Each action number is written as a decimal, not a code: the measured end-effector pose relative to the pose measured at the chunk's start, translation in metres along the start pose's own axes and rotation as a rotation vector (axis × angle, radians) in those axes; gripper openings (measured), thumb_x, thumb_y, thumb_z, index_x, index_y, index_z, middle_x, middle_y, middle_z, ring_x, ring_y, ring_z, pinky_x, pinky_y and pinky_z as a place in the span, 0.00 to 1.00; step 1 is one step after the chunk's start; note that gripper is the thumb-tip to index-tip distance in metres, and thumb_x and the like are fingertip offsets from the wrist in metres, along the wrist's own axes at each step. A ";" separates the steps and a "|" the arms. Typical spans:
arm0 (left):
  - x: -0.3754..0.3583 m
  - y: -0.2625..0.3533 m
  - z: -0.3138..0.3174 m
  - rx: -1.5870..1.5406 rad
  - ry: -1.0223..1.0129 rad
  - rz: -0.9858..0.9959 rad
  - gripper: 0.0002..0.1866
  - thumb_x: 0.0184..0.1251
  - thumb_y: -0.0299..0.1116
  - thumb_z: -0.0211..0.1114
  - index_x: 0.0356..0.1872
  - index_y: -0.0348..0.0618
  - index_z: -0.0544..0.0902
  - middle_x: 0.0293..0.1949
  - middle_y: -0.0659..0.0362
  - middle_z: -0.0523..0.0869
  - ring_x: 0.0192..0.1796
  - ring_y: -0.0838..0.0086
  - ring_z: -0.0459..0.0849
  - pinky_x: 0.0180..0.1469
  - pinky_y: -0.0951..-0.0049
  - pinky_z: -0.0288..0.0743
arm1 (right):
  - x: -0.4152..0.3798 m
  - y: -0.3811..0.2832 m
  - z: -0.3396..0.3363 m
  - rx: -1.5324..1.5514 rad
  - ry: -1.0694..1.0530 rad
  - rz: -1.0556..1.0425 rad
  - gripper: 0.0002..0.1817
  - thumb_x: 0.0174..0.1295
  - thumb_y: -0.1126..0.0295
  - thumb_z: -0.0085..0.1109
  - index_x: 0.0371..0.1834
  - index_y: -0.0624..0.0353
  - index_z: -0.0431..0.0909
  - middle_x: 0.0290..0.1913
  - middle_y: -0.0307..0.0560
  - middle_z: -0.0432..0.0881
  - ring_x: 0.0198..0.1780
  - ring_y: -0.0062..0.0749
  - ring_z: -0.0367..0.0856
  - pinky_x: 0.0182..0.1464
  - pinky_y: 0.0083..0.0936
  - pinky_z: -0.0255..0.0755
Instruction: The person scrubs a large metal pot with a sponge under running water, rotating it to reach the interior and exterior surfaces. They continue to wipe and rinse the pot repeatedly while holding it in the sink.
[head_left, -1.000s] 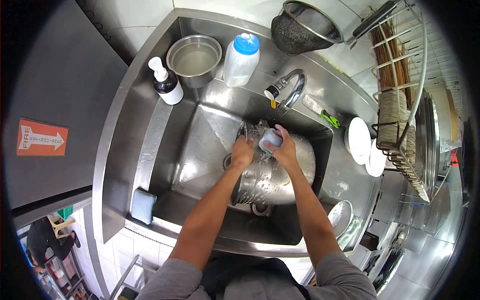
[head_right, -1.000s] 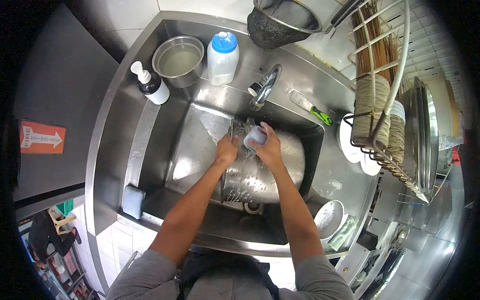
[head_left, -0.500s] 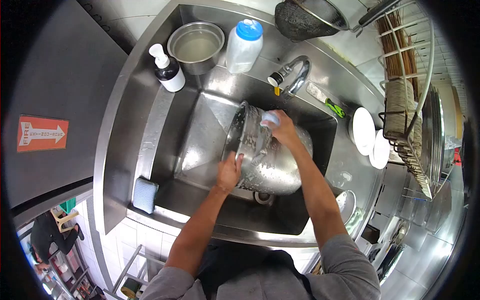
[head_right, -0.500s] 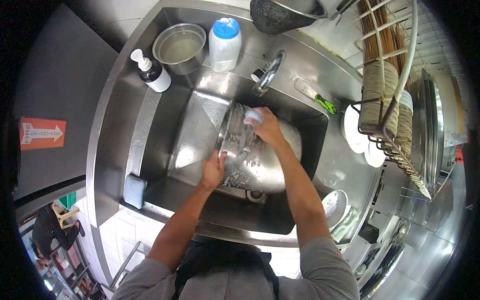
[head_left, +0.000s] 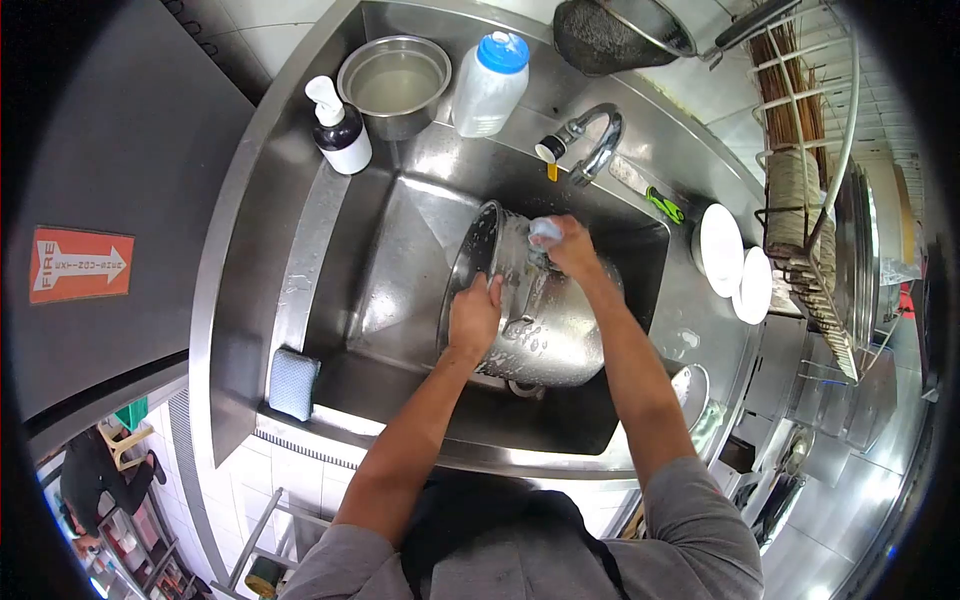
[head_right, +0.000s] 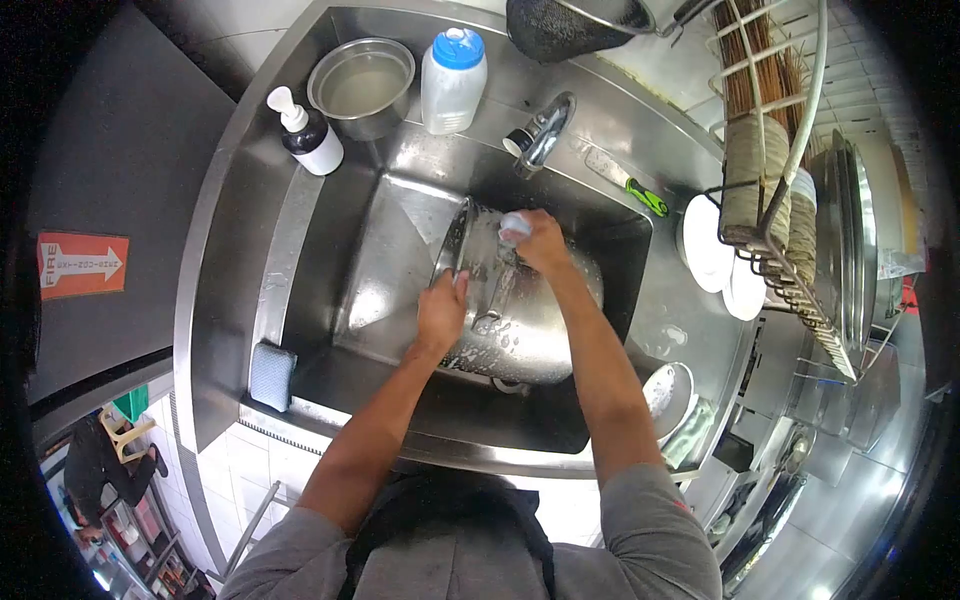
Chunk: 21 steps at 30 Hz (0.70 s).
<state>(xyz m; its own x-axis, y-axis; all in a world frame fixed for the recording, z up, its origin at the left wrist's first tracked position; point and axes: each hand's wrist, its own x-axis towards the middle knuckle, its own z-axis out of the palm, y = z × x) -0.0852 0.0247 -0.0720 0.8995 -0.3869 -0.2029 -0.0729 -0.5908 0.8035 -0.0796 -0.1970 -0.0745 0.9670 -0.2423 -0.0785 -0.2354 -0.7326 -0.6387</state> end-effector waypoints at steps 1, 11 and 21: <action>0.008 0.002 -0.001 0.066 0.012 0.000 0.18 0.73 0.43 0.52 0.31 0.35 0.74 0.23 0.39 0.80 0.30 0.40 0.80 0.33 0.46 0.74 | -0.008 -0.002 0.003 0.083 0.022 0.032 0.20 0.49 0.61 0.72 0.43 0.59 0.82 0.44 0.50 0.82 0.46 0.43 0.81 0.51 0.29 0.74; 0.006 -0.004 0.000 0.013 0.034 0.075 0.18 0.73 0.42 0.51 0.31 0.36 0.74 0.23 0.38 0.80 0.30 0.41 0.81 0.33 0.46 0.75 | -0.013 -0.027 -0.007 0.119 -0.163 0.198 0.18 0.54 0.60 0.68 0.44 0.56 0.81 0.42 0.52 0.83 0.45 0.44 0.81 0.51 0.33 0.73; 0.018 -0.009 0.008 0.029 0.035 0.089 0.18 0.72 0.43 0.52 0.30 0.36 0.74 0.23 0.38 0.80 0.30 0.41 0.81 0.33 0.46 0.75 | -0.136 -0.058 0.022 -0.191 0.099 -0.037 0.35 0.52 0.72 0.59 0.65 0.71 0.60 0.66 0.64 0.63 0.70 0.57 0.57 0.71 0.52 0.48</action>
<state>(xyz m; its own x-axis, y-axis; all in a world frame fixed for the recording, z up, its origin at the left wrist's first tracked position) -0.0719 0.0180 -0.0874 0.9034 -0.4141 -0.1111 -0.1652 -0.5754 0.8010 -0.1948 -0.1075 -0.0440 0.9634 -0.2670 0.0239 -0.2229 -0.8473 -0.4820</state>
